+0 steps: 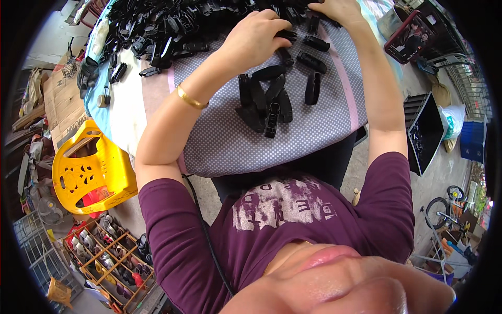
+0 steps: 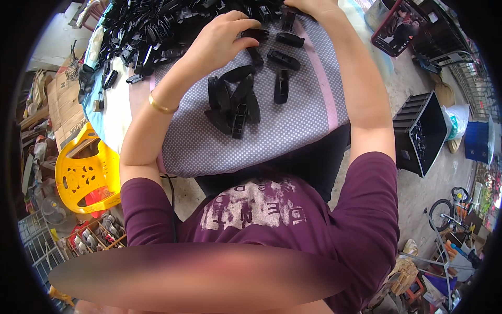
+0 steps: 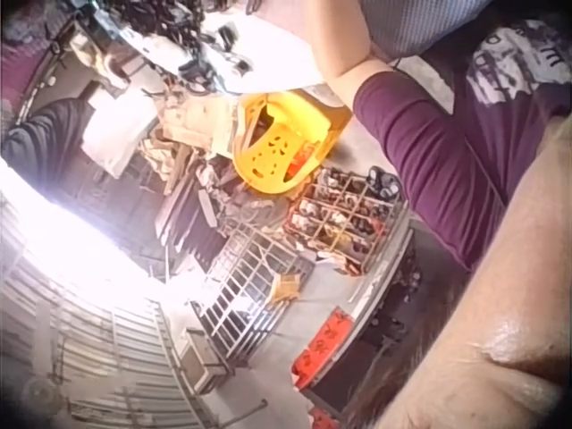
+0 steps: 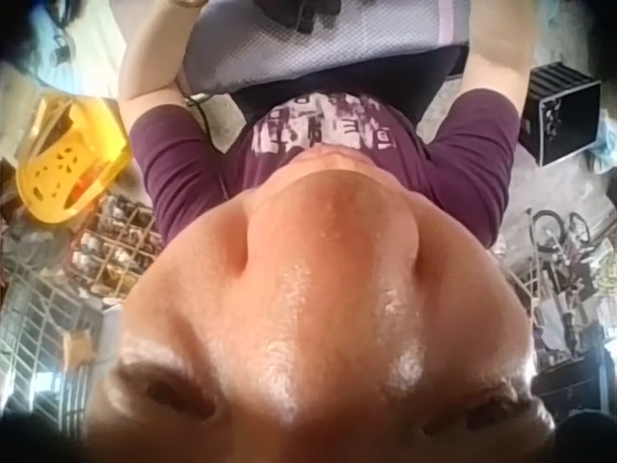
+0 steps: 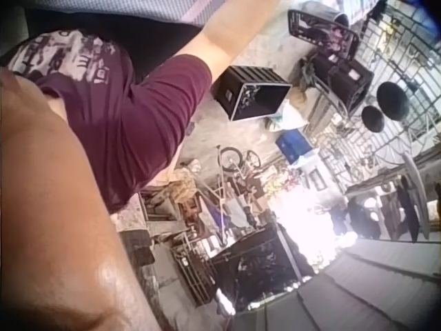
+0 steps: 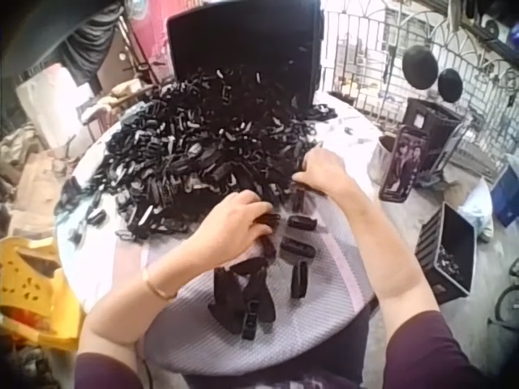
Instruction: Inspecting and sorting a large quantity of small black plastic hardware components.
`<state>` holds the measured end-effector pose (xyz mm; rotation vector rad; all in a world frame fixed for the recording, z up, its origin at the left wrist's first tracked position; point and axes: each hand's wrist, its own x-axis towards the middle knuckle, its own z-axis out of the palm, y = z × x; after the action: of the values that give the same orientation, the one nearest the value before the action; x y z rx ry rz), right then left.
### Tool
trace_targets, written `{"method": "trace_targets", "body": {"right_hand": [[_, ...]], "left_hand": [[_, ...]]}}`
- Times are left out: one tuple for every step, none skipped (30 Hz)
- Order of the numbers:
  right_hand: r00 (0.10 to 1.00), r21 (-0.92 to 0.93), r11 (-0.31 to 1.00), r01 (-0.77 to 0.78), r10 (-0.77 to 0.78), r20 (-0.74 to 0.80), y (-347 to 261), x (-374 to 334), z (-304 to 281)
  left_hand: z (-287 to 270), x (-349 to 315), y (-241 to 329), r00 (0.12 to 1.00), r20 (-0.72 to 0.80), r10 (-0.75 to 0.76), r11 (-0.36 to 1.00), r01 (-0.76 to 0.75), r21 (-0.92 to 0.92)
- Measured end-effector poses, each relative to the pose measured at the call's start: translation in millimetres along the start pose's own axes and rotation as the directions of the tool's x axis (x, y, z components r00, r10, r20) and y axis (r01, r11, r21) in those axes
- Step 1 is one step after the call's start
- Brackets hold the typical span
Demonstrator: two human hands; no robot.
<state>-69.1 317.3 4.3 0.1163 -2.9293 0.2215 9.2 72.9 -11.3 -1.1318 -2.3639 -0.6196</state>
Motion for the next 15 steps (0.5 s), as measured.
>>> {"method": "trace_targets", "body": {"right_hand": [[1.0, 0.021, 1.0, -0.007, 0.006, 0.016, 0, 0, 3], [1.0, 0.031, 1.0, -0.004, 0.004, 0.012, 1, 4, 6], [1.0, 0.033, 0.999, -0.004, 0.004, 0.01, 13, 8, 12], [0.987, 0.357, 0.921, 0.156, -0.155, -0.031, 36, 8, 17], [0.947, 0.634, 0.71, 0.307, -0.296, -0.126, 43, 6, 18], [0.947, 0.634, 0.71, 0.306, -0.294, -0.128, 39, 8, 27], [0.979, 0.44, 0.878, 0.189, -0.134, -0.154, 22, 10, 34], [0.976, 0.225, 0.974, 0.03, 0.02, -0.217, 13, 11, 38], [0.976, 0.225, 0.974, 0.031, 0.019, -0.217, 13, 11, 36], [0.97, 0.253, 0.967, 0.01, 0.052, -0.237, 11, 9, 30], [0.963, 0.281, 0.96, -0.011, 0.086, -0.256, 10, 7, 25], [0.963, 0.28, 0.96, -0.011, 0.086, -0.257, 9, 6, 20], [0.943, 0.299, 0.953, 0.044, 0.059, -0.327, 10, 6, 15], [0.918, 0.318, 0.942, 0.109, 0.027, -0.395, 4, 4, 8], [0.918, 0.319, 0.941, 0.114, 0.023, -0.395, -2, 1, 3]], "left_hand": [[3, 4, -5, 1.0, 0.0, 0.003, 1.0, -0.003, -0.001], [4, 7, -9, 0.993, 0.107, -0.05, 0.997, 0.056, -0.055], [6, 8, -11, 0.972, 0.216, -0.096, 0.987, 0.121, -0.102], [2, 14, -8, 0.948, 0.28, -0.152, 0.975, 0.191, -0.116], [3, 11, -10, 0.948, 0.28, -0.149, 0.975, 0.188, -0.116], [5, 6, -15, 0.952, 0.258, -0.168, 0.957, 0.22, -0.189], [6, 2, -17, 0.952, 0.238, -0.194, 0.932, 0.254, -0.259], [5, 1, -16, 0.952, 0.238, -0.194, 0.932, 0.255, -0.258], [3, 0, -14, 0.962, 0.191, -0.196, 0.939, 0.24, -0.248], [0, -1, -12, 0.97, 0.142, -0.197, 0.945, 0.227, -0.235], [-3, -3, -8, 0.97, 0.141, -0.197, 0.946, 0.226, -0.234], [-7, -5, -5, 0.939, 0.109, -0.327, 0.867, 0.344, -0.36], [-10, -5, -2, 0.887, 0.095, -0.452, 0.758, 0.438, -0.483], [-22, -5, -1, 0.828, 0.151, -0.541, 0.61, 0.509, -0.607], [-12, -10, -27, 0.723, 0.282, -0.63, 0.429, 0.627, -0.65]]}}
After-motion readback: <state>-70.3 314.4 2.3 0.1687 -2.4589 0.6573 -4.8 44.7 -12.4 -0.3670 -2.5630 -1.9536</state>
